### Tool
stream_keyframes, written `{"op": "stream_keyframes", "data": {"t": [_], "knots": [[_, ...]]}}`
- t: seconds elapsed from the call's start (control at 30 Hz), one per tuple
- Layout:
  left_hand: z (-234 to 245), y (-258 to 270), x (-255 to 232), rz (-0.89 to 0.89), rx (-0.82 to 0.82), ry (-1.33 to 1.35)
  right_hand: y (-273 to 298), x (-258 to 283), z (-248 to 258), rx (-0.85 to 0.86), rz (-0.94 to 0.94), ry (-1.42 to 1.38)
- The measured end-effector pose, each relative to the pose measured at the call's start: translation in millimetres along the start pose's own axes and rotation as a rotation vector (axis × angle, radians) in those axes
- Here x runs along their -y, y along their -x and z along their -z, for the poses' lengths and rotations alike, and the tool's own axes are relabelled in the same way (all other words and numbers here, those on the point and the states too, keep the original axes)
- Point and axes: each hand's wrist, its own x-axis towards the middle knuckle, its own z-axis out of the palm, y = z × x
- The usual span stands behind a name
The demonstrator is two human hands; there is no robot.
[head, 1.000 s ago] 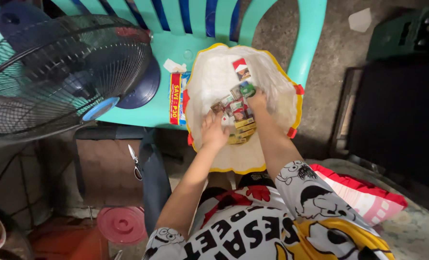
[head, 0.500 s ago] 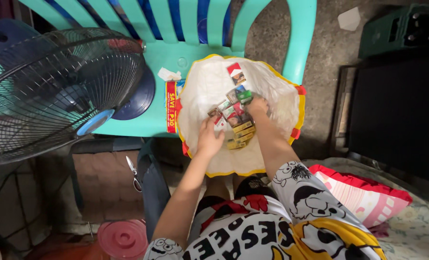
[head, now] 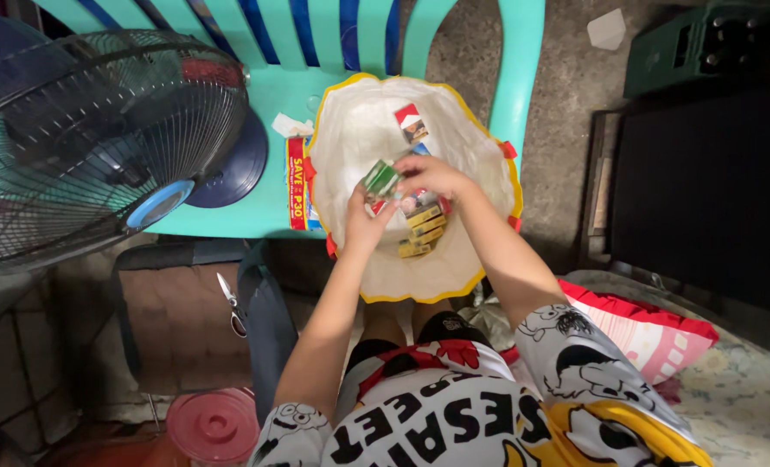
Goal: The person unpacks various grocery items from a plastic bag, including canned goods and small boxes, and places them into a drawer and on a shelf. The person also uses scissors to cut open a package.
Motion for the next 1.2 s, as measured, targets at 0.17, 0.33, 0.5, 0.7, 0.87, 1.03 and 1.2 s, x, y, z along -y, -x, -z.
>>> {"op": "stream_keyframes", "data": {"t": [0.17, 0.33, 0.5, 0.7, 0.87, 1.03, 1.2], "knots": [[14, 3, -6, 0.090, -0.080, -0.034, 8, 19, -13, -0.072, 0.051, 0.027], [29, 14, -13, 0.017, -0.154, 0.011, -34, -30, 35, -0.782, -0.132, -0.040], [31, 22, -17, 0.111, -0.144, 0.087, -67, -69, 50, -0.884, -0.128, 0.324], [35, 23, -13, 0.051, -0.165, 0.041, -53, -111, 30, -0.629, -0.112, 1.373], [39, 25, -15, 0.067, -0.174, 0.051, -35, -125, 23, -0.405, -0.503, 1.448], [35, 22, -14, 0.094, -0.157, 0.062, -45, -122, 30, -0.671, -0.414, 0.980], [39, 19, -20, 0.084, -0.171, -0.057, -64, -121, 28, -0.846, -0.512, 1.083]]}}
